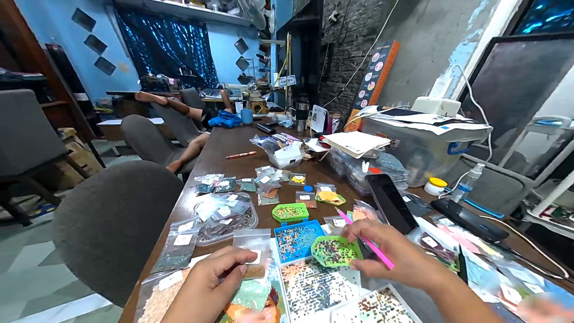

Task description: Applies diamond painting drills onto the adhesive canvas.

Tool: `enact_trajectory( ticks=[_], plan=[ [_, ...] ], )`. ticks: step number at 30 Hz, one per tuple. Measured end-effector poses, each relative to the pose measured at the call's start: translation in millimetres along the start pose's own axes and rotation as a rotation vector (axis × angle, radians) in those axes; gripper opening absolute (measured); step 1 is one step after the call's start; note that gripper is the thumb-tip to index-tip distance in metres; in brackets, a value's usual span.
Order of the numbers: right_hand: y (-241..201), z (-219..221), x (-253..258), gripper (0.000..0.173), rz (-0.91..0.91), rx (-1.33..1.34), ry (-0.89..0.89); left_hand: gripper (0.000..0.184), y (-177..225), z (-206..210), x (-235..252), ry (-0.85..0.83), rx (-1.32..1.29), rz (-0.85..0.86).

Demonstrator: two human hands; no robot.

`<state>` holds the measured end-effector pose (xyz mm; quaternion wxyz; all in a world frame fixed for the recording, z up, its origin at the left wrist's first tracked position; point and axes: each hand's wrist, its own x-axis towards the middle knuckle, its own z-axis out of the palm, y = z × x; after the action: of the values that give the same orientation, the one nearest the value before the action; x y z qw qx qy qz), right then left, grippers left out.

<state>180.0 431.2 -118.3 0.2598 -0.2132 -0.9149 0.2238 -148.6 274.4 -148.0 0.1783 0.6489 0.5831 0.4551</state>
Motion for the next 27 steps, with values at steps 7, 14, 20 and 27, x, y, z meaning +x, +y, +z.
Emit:
enact_trajectory(
  ticks=[7,14,20,27],
  plan=[
    [-9.0,17.5,3.2,0.033,-0.250,-0.059,-0.035,0.026,-0.5,1.9,-0.1,0.005,-0.005,-0.002],
    [-16.8,25.3,4.9,0.031,-0.332,-0.101,-0.039,0.026,-4.7,4.2,0.4,0.023,-0.007,0.028],
    [-21.4,27.0,4.8,0.030,-0.356,-0.171,-0.023,0.025,-7.9,6.9,0.5,0.045,-0.004,0.052],
    [-24.0,26.7,4.1,0.032,-0.318,-0.125,-0.075,0.025,-6.5,6.7,1.0,0.041,-0.005,0.056]
  ],
)
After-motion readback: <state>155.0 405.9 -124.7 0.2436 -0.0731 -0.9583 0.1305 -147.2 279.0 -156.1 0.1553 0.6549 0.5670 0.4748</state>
